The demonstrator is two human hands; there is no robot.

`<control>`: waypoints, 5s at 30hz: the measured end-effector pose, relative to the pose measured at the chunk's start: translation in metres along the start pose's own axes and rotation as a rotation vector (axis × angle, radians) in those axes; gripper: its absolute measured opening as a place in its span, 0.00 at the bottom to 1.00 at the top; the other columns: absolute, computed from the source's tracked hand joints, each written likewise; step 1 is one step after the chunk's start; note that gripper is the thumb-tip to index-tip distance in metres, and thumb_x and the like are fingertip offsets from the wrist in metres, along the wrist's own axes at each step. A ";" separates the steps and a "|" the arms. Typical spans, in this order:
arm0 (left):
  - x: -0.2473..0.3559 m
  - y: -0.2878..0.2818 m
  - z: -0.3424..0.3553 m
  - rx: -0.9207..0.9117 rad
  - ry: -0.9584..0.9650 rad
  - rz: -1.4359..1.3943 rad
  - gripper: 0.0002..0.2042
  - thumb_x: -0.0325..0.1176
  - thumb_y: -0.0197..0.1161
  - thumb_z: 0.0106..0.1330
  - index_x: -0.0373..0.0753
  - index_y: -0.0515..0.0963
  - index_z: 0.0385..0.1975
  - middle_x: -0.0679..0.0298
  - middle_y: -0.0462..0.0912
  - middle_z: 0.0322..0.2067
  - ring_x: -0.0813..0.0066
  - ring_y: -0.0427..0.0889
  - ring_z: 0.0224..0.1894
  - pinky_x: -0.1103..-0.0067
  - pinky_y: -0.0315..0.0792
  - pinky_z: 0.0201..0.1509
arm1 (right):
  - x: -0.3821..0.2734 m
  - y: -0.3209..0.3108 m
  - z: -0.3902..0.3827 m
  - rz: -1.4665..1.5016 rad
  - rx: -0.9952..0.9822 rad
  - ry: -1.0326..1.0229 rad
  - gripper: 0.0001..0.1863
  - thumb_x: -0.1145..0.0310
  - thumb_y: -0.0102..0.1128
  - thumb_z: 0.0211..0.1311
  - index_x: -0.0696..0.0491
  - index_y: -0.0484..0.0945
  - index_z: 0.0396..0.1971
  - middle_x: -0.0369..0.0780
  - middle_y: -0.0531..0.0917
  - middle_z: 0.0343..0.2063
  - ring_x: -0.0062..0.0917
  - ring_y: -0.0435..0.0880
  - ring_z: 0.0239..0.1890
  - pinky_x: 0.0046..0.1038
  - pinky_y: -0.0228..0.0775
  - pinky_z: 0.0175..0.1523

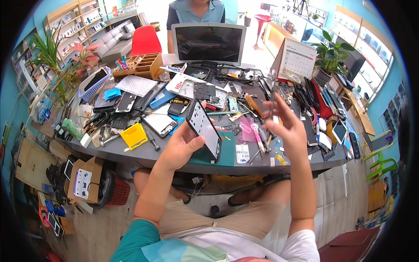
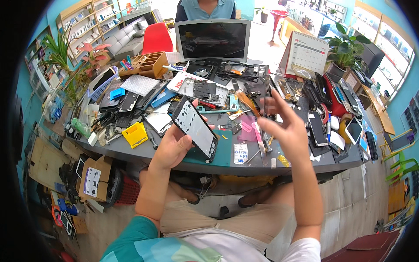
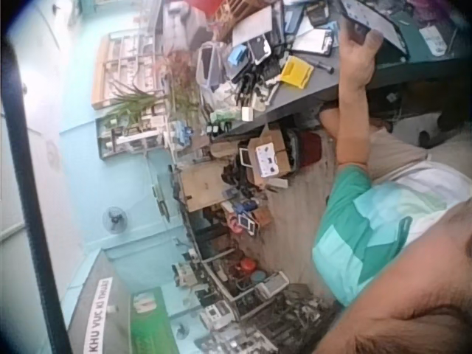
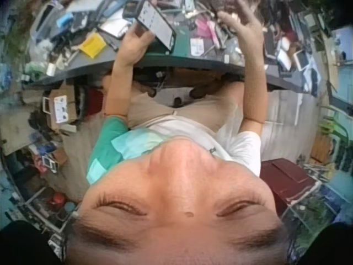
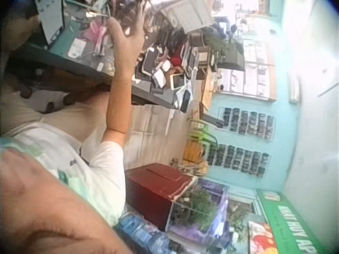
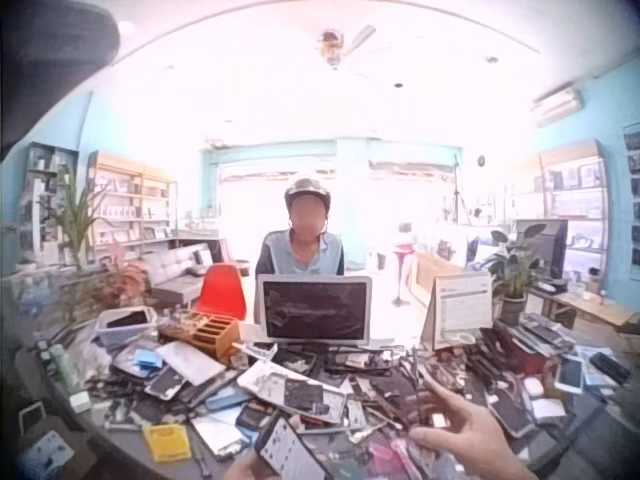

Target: The person disassembles a smartphone, removes the battery, and applies adhesive to the phone frame. They then reposition the battery and handle the phone casing while working at a cluttered electronics repair bench.

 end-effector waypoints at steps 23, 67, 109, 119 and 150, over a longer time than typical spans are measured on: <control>0.009 0.009 0.018 0.061 0.088 -0.065 0.44 0.52 0.63 0.80 0.42 0.47 0.86 0.53 0.76 0.69 0.42 0.74 0.74 0.49 0.70 0.77 | 0.028 0.029 -0.063 0.028 -0.002 -0.013 0.52 0.71 0.83 0.60 0.55 0.63 0.82 0.46 0.78 0.70 0.29 0.78 0.68 0.33 0.81 0.66; 0.011 0.001 0.017 0.110 0.092 -0.052 0.46 0.63 0.59 0.78 0.40 0.50 0.85 0.58 0.67 0.77 0.55 0.73 0.75 0.56 0.73 0.77 | 0.022 0.050 -0.047 -0.200 -0.167 -0.091 0.53 0.58 0.84 0.56 0.52 0.67 0.81 0.45 0.86 0.62 0.31 0.85 0.59 0.35 0.79 0.60; 0.023 0.004 0.022 0.147 0.079 0.007 0.29 0.35 0.71 0.77 0.32 0.66 0.72 0.52 0.81 0.62 0.63 0.85 0.63 0.64 0.82 0.68 | 0.011 0.075 -0.002 0.041 -0.334 0.096 0.57 0.62 0.87 0.56 0.65 0.61 0.80 0.56 0.80 0.67 0.37 0.82 0.69 0.35 0.71 0.75; 0.020 0.004 0.025 0.194 0.051 0.056 0.27 0.35 0.73 0.76 0.33 0.69 0.67 0.57 0.81 0.58 0.67 0.85 0.60 0.66 0.84 0.65 | 0.013 0.078 -0.001 0.000 -0.357 0.065 0.57 0.61 0.86 0.57 0.65 0.60 0.81 0.53 0.81 0.67 0.37 0.81 0.69 0.37 0.71 0.75; 0.021 0.007 0.031 0.157 0.022 0.013 0.27 0.35 0.72 0.76 0.32 0.69 0.68 0.57 0.82 0.58 0.68 0.87 0.59 0.65 0.84 0.65 | 0.007 0.086 -0.005 0.030 -0.383 0.040 0.58 0.63 0.86 0.57 0.66 0.59 0.81 0.53 0.78 0.71 0.37 0.80 0.71 0.38 0.70 0.77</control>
Point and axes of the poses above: each hand's wrist, its own z-axis towards the middle knuckle, its own y-axis out of the palm, x = y × z, the point moved 8 cm from there along z, towards the middle knuckle
